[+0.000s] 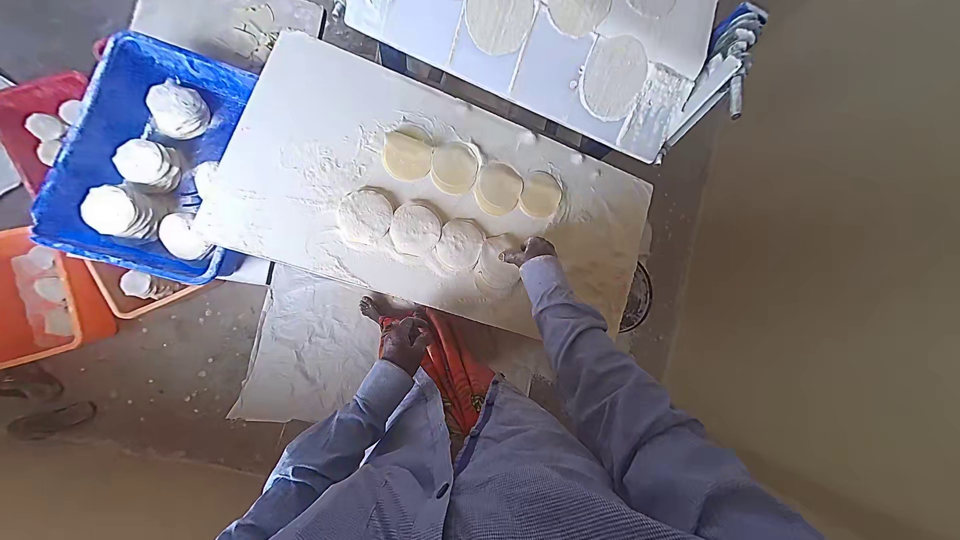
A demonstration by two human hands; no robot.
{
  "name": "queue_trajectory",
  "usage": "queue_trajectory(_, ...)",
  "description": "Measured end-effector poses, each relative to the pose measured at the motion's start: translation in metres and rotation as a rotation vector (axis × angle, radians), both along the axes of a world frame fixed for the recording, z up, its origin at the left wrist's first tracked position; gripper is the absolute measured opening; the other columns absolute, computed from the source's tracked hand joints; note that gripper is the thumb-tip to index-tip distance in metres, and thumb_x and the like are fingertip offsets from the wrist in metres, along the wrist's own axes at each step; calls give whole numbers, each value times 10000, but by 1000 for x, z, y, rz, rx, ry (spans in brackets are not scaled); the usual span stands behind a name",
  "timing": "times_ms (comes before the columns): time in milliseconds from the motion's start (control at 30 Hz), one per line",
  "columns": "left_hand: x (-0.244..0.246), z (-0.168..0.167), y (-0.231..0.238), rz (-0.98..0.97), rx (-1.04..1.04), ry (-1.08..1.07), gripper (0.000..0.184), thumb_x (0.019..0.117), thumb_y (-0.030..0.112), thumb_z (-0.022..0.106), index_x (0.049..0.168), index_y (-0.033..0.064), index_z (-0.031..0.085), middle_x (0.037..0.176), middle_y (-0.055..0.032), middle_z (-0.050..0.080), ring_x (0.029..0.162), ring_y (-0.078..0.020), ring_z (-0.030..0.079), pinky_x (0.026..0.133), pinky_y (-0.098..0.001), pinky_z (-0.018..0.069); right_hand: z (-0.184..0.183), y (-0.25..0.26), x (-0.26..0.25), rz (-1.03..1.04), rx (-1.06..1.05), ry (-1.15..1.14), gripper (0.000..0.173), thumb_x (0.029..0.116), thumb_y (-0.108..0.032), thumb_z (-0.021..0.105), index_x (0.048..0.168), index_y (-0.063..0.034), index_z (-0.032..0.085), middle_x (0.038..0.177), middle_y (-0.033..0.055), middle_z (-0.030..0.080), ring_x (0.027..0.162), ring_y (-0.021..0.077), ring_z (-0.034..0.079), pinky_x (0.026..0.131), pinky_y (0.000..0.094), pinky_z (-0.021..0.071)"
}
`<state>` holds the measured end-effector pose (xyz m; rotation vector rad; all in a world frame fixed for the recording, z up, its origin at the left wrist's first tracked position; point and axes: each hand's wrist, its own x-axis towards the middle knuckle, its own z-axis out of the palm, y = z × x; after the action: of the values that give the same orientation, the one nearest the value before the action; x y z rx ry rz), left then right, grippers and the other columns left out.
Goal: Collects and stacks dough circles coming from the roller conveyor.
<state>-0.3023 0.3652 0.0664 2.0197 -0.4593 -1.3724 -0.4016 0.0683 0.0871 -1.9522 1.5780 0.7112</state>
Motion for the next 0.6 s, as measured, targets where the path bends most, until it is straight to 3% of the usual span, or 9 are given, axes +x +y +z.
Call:
queue_trajectory(200,5,-7,11,92,42,17,332,1051,37,435,1362,-38,524,1078,-194,685,809,-229,704,772,-390,590,-8,-1,-2,-118,36,67,761,785,-568,847,1255,9,687,1363,233,624,1325,352,569,1096,551,442)
queue_trajectory(400,15,-13,10,166,56,-15,354,1047,26,451,1389,-54,488,1048,-197,691,786,-229,711,762,-383,593,-11,2,3,-101,82,123,874,792,-541,852,1348,79,586,1451,269,541,1395,371,496,1139,547,394)
queue_trajectory(500,20,-16,8,182,37,-27,375,1039,38,486,1403,-51,472,1030,-199,688,768,-232,708,743,-386,594,-6,5,3,-128,94,109,882,807,-540,841,1385,65,562,1484,265,513,1424,371,465,1160,544,368)
queue_trajectory(600,23,-19,7,180,46,-34,415,1030,54,526,1425,-48,451,1050,-208,682,814,-255,712,779,-407,594,-7,12,-5,-171,68,16,818,804,-518,853,1394,-14,596,1480,243,532,1420,376,470,1160,566,366)
